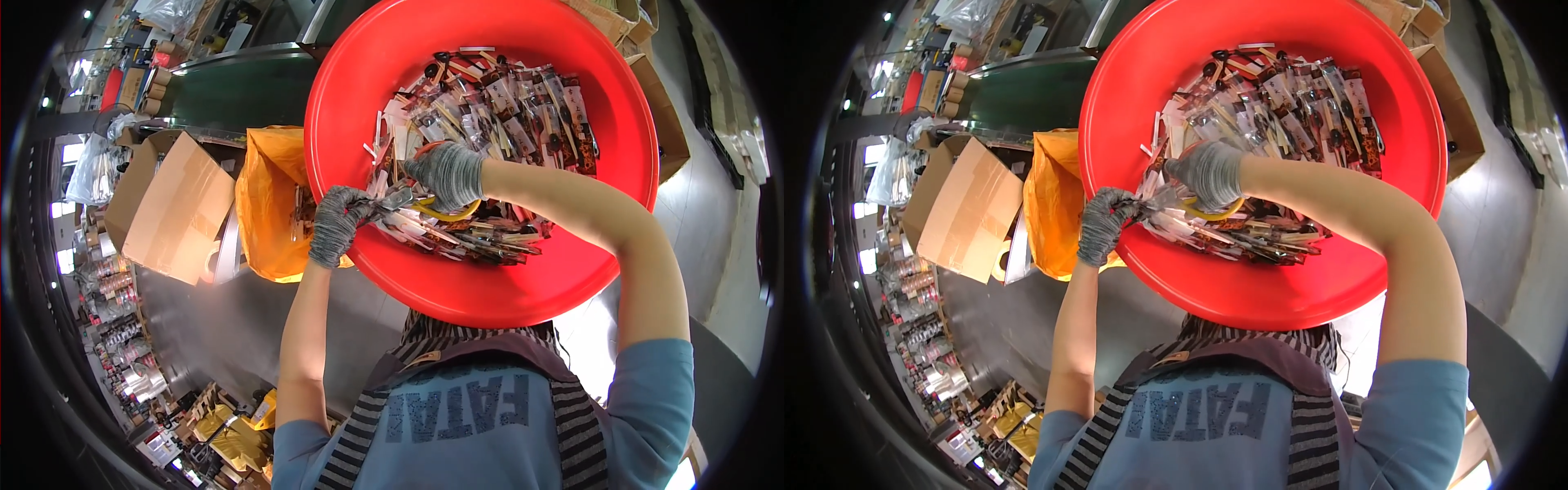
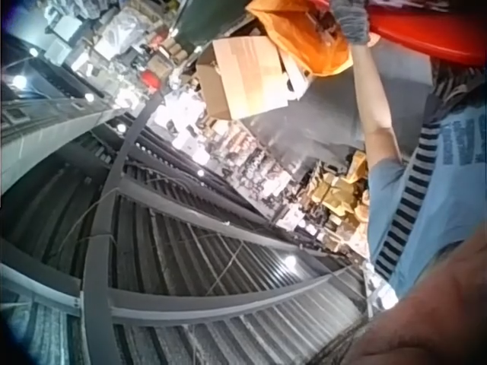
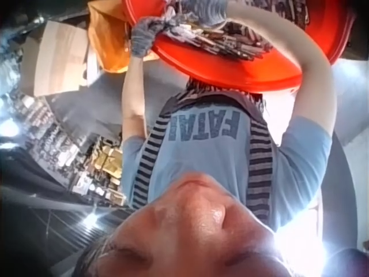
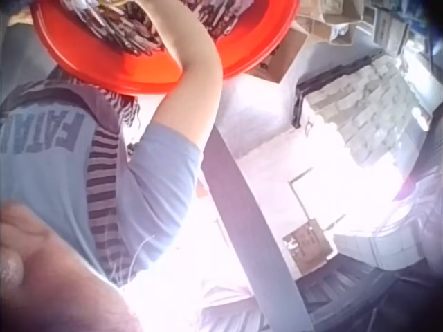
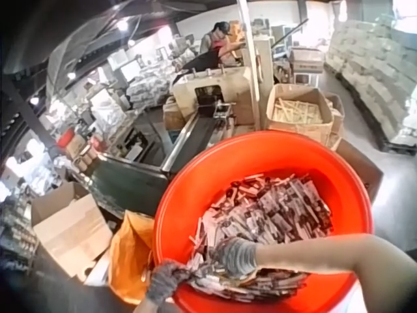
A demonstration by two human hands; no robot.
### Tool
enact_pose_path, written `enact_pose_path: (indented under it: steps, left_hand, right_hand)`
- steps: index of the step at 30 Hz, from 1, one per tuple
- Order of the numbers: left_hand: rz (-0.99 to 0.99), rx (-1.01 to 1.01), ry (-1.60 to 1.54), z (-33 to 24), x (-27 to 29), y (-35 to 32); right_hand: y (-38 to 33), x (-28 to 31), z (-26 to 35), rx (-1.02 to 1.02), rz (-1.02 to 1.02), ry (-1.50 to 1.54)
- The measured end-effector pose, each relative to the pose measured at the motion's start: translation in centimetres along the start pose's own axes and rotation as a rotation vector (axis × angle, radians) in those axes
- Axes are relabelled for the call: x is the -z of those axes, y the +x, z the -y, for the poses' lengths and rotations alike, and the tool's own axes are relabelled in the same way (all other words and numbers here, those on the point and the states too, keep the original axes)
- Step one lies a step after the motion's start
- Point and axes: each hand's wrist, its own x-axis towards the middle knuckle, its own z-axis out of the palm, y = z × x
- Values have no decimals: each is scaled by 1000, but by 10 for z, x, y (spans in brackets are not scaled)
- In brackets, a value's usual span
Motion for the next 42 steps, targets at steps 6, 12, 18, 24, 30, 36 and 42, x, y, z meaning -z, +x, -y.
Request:
enact_pose_path:
  steps: [6, 12, 18, 24, 30, 36, 42]
  left_hand:
    - [35, 161, -180, -11, -1, -2]
    - [20, 216, -217, -10, -2, -3]
    - [-11, 190, -267, -12, -1, -5]
    - [-27, 183, -181, -12, -5, -7]
    - [-77, 196, -243, -16, -7, -5]
    - [21, 206, -235, -9, 3, 0]
    - [-18, 273, -489, -9, 3, -2]
  right_hand:
    - [1, 6, -2, 15, 112, -14]
    - [1, 18, 3, -16, 138, -60]
    - [12, 18, 6, -17, 99, -76]
    - [8, 20, 13, 22, 108, -31]
    - [8, 10, 9, -28, 95, -16]
    - [7, -5, 10, -60, 85, 119]
    - [2, 8, 7, -29, 129, 158]
